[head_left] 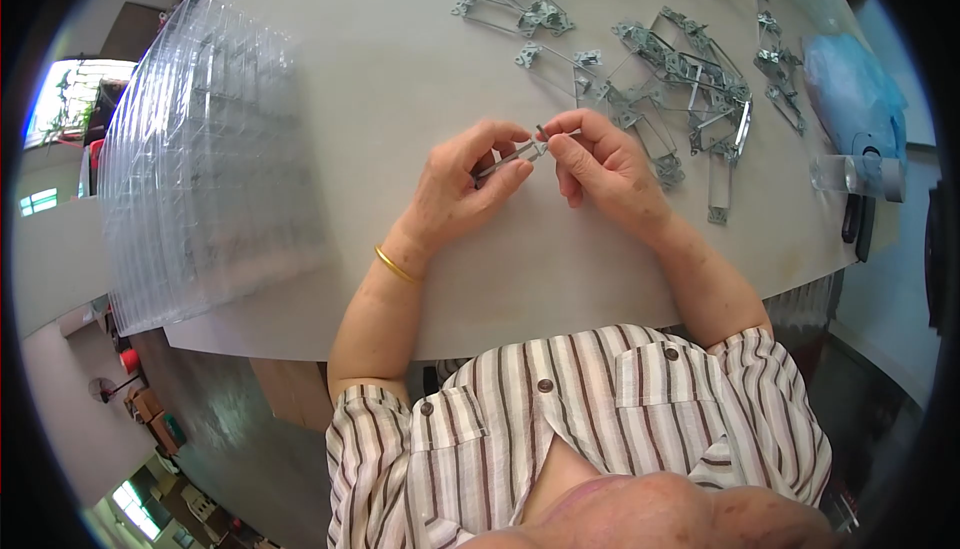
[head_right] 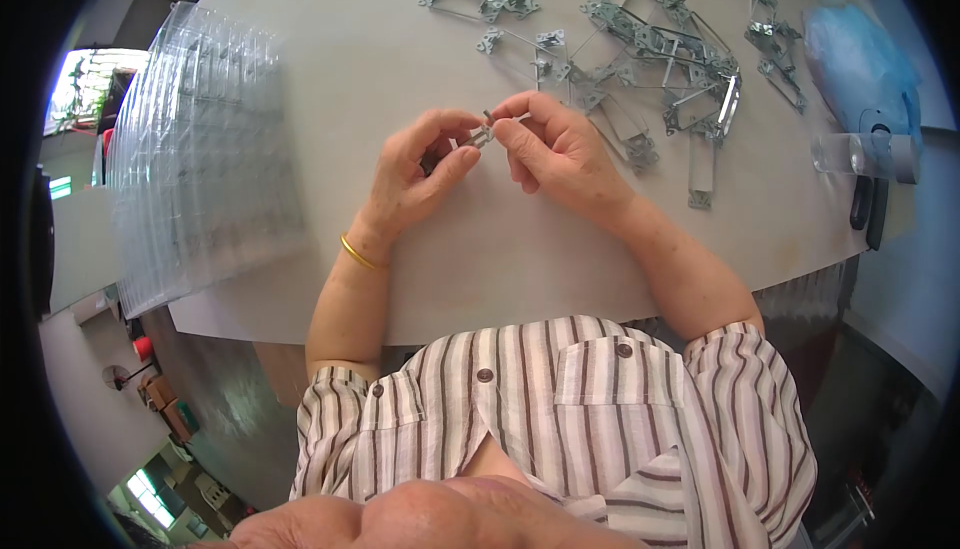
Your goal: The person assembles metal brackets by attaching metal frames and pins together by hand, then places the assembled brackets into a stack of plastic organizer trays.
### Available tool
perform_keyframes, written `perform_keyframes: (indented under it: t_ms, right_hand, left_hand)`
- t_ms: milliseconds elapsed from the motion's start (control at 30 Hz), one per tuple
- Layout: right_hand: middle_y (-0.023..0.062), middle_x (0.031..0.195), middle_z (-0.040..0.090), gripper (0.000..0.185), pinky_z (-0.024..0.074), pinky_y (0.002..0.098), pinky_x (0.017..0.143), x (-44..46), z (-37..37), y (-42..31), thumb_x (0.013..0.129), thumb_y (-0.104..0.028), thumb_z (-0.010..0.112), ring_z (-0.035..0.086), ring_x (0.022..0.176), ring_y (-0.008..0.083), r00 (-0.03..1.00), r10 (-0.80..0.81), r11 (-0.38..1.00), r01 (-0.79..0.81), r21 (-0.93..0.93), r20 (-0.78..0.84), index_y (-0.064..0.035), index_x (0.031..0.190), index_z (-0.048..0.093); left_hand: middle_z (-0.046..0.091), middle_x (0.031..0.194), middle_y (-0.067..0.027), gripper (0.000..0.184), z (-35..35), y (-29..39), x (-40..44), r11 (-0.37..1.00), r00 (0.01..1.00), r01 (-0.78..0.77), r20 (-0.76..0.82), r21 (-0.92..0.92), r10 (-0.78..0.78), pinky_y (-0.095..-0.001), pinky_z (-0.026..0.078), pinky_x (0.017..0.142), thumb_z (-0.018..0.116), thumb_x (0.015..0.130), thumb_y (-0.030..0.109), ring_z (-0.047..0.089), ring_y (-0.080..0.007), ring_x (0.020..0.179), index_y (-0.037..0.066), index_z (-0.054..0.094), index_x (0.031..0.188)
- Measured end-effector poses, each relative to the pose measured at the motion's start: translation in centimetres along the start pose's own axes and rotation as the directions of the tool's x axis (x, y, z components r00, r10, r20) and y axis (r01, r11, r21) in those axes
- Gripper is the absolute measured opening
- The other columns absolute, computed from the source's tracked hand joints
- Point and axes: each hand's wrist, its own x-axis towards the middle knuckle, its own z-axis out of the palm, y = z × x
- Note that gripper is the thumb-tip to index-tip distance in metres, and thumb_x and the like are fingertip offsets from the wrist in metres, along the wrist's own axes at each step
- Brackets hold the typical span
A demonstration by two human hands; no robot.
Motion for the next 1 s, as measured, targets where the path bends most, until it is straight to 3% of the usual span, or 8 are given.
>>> perform_keyframes:
  t_ms: [233,300,433,500,600,733,833,1000]
  right_hand:
    - [-0.0059,0.075,0.065,0.018,0.0402,0.0205,0.055,-0.4,0.0,-0.5,0.105,-0.025,0.068,0.055,0.065,0.0013,0.999,0.028,0.990,-0.033,-0.137,-0.036,-0.0076,0.111,0.067]
    - [-0.0064,0.077,0.065,0.017,0.0403,0.0201,0.057,-0.3,-0.3,-0.2,0.104,-0.024,0.069,0.054,0.067,-0.0001,0.999,-0.038,0.984,0.031,-0.175,-0.032,-0.0074,0.108,0.068]
    - [-0.0094,0.075,0.059,0.008,0.0357,0.0196,0.054,0.2,0.0,1.5,0.106,-0.017,0.066,0.047,0.062,0.0003,0.969,-0.230,0.960,0.212,-0.182,-0.087,-0.0088,0.107,0.068]
    - [-0.0082,0.077,0.062,0.010,0.0388,0.0195,0.058,-0.2,-0.4,0.9,0.105,-0.019,0.068,0.050,0.068,-0.0009,0.974,-0.185,0.978,0.169,-0.122,-0.132,-0.0087,0.107,0.069]
    - [-0.0070,0.076,0.062,0.012,0.0401,0.0196,0.058,0.0,-0.4,0.3,0.105,-0.021,0.068,0.052,0.068,-0.0007,0.945,-0.224,0.974,0.214,-0.069,-0.238,-0.0099,0.108,0.069]
    - [-0.0051,0.074,0.061,0.016,0.0392,0.0200,0.052,0.1,-0.2,0.0,0.106,-0.026,0.068,0.051,0.060,0.0012,0.975,-0.091,0.995,0.098,0.029,-0.201,-0.0119,0.113,0.068]
    - [-0.0024,0.074,0.060,0.018,0.0391,0.0194,0.049,-0.2,0.2,-0.1,0.108,-0.025,0.064,0.049,0.058,0.0017,0.995,-0.027,0.996,0.018,-0.092,-0.098,-0.0098,0.118,0.066]
    - [-0.0042,0.074,0.061,0.017,0.0396,0.0201,0.050,-0.1,0.4,0.5,0.106,-0.025,0.066,0.051,0.058,0.0019,0.992,-0.061,0.993,0.049,-0.111,-0.108,-0.0111,0.116,0.069]
  left_hand:
    - [0.065,0.085,-0.0042,0.026,0.1,0.6,-0.2,0.998,0.997,-0.044,0.068,0.032,0.042,-0.0256,0.045,0.060,0.076,0.093,0.011,0.052,-0.0093,0.065,0.003,0.070,0.117]
    - [0.062,0.085,-0.0008,0.025,0.1,0.7,-0.3,0.999,0.995,-0.051,0.086,0.011,0.049,-0.0237,0.043,0.062,0.074,0.096,0.008,0.052,-0.0068,0.068,0.001,0.069,0.119]
    - [0.068,0.090,-0.0065,0.026,0.6,0.0,-0.1,0.980,0.979,-0.185,0.104,0.079,0.176,-0.0263,0.049,0.064,0.075,0.094,0.012,0.056,-0.0117,0.071,0.003,0.069,0.118]
    - [0.069,0.094,-0.0040,0.026,0.1,0.5,-0.2,0.975,0.968,-0.181,0.199,0.129,0.154,-0.0249,0.049,0.068,0.072,0.098,0.009,0.060,-0.0101,0.080,0.000,0.068,0.122]
    - [0.070,0.099,-0.0039,0.026,0.1,-0.2,-0.8,0.976,0.982,0.114,0.167,-0.186,-0.083,-0.0251,0.049,0.067,0.066,0.103,0.013,0.062,-0.0107,0.084,-0.001,0.067,0.125]
    - [0.071,0.101,-0.0045,0.031,-0.9,-0.8,-0.3,0.808,0.973,0.228,0.088,-0.543,-0.215,-0.0220,0.043,0.061,0.058,0.109,0.023,0.065,-0.0113,0.088,0.000,0.065,0.129]
    - [0.072,0.103,-0.0055,0.032,-1.2,-1.4,-0.2,0.743,0.971,0.220,0.069,-0.632,-0.229,-0.0213,0.044,0.060,0.059,0.109,0.025,0.066,-0.0114,0.090,0.001,0.064,0.128]
    - [0.073,0.102,-0.0061,0.031,-1.1,-1.2,-0.2,0.766,0.971,0.227,0.083,-0.602,-0.222,-0.0209,0.043,0.057,0.061,0.108,0.024,0.067,-0.0101,0.089,0.001,0.064,0.128]
